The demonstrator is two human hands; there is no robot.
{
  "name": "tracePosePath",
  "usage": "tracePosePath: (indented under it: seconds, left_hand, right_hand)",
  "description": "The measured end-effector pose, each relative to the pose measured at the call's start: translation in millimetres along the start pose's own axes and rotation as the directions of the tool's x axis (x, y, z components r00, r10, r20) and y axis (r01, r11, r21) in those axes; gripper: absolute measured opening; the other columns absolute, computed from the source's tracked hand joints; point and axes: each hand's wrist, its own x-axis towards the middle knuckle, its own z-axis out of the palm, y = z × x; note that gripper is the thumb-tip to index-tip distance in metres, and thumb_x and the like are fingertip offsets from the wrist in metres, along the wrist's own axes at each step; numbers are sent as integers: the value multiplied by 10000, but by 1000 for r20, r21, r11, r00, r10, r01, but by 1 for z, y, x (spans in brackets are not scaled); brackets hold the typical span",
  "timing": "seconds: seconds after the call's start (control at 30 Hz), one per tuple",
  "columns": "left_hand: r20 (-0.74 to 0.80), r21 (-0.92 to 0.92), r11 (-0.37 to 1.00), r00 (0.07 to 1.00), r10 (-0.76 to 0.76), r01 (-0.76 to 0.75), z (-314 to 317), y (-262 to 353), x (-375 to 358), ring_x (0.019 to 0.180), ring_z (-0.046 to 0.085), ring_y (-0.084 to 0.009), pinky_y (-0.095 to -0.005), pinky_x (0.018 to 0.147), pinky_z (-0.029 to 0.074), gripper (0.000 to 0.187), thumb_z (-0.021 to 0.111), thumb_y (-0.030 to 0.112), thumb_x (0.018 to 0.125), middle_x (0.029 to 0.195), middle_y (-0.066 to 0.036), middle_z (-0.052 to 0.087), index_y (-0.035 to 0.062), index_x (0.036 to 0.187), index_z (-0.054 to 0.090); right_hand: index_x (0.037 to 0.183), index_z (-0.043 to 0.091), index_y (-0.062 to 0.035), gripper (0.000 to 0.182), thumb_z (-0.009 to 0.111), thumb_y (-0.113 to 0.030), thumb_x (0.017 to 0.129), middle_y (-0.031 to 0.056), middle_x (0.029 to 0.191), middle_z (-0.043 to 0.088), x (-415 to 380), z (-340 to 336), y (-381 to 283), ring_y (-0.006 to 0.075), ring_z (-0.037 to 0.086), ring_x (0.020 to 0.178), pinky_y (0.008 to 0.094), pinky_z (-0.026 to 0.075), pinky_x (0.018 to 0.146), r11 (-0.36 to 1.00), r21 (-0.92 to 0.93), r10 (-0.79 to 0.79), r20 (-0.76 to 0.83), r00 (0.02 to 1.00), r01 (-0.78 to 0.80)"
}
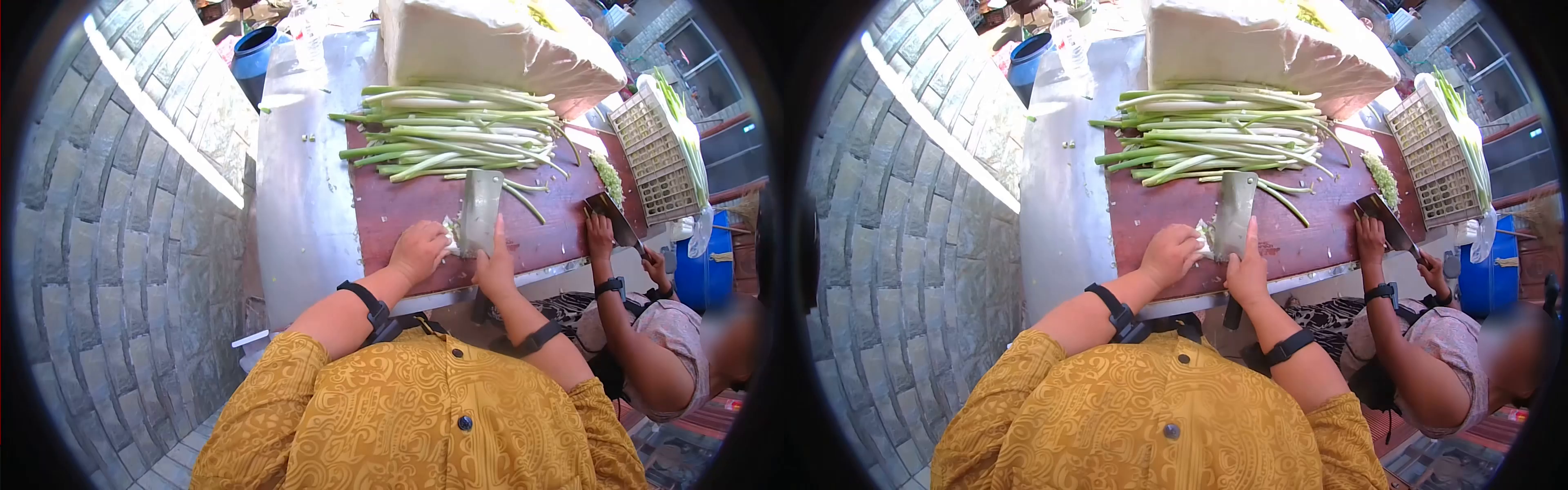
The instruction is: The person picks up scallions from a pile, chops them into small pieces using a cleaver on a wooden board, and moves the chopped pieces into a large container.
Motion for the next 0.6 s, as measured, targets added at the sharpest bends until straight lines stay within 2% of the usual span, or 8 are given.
tracePosePath:
  seconds: [0.03, 0.13, 0.23, 0.3, 0.37, 0.47, 0.57, 0.6]
  left_hand:
    - [8, 1, 1000, 1000, -12, 12, -2, 1, 1, 916, 572, -282, -391, 777, 474, 164, 708, 137, 684, 951, -63, 594, 88, 821, 632]
    - [63, 34, 998, 997, -45, 43, -3, 4, 0, 986, 563, -293, -427, 832, 459, 209, 730, 171, 683, 1038, -65, 591, 102, 861, 645]
    - [91, 136, 990, 994, -55, 42, -13, 14, 2, 1085, 524, -288, -487, 909, 414, 273, 750, 213, 676, 1146, -66, 563, 129, 914, 646]
    - [101, 177, 983, 993, -66, 47, -20, 19, 3, 1132, 500, -282, -524, 940, 386, 304, 759, 237, 673, 1196, -66, 545, 143, 938, 644]
    - [115, 178, 982, 989, -90, 68, -24, 20, 2, 1162, 482, -277, -554, 953, 366, 324, 767, 257, 670, 1229, -66, 530, 155, 951, 643]
    - [108, 146, 987, 991, -79, 63, -23, 12, -4, 1141, 494, -278, -562, 946, 366, 333, 774, 254, 655, 1196, -57, 540, 150, 943, 645]
    - [92, 189, 978, 990, -108, 89, -21, 12, -5, 1086, 517, -283, -520, 926, 397, 332, 771, 208, 641, 1125, -55, 560, 127, 937, 644]
    - [80, 155, 985, 992, -93, 80, -19, 10, -5, 1062, 525, -282, -491, 913, 411, 321, 763, 183, 640, 1094, -56, 565, 114, 930, 644]
  right_hand:
    - [1494, 68, -167, 810, 495, -16, 822, 309, 860, 620, -2, -5, -9, 478, 606, 765, 522, 478, 705, 986, 97, 131, 52, 990, -136]
    - [1493, 80, -158, 807, 491, -4, 816, 307, 864, 623, 4, -12, 6, 482, 605, 789, 521, 478, 706, 972, -112, -212, -43, 976, 206]
    - [1490, 94, -136, 796, 496, -7, 815, 311, 818, 617, -4, -27, -1, 482, 602, 746, 526, 474, 681, 965, -142, -210, 76, 975, 219]
    - [1487, 103, -121, 791, 502, -9, 812, 305, 765, 609, -13, -32, 1, 481, 595, 709, 532, 467, 660, 906, -238, -341, 82, 937, 350]
    - [1484, 114, -111, 786, 505, -9, 810, 297, 719, 600, -23, -36, 0, 480, 588, 677, 536, 460, 641, 874, -288, -375, 115, 920, 392]
    - [1480, 130, -105, 774, 504, -8, 808, 286, 668, 587, -37, -38, -7, 475, 580, 639, 537, 452, 617, 887, -309, -297, 183, 937, 342]
    - [1479, 137, -105, 766, 494, -7, 807, 280, 645, 582, -45, -39, -14, 464, 580, 617, 532, 451, 605, 876, -349, -262, 233, 937, 332]
    - [1478, 137, -104, 767, 491, -5, 805, 279, 643, 582, -47, -40, -17, 460, 581, 615, 531, 452, 604, 871, -357, -262, 246, 933, 338]
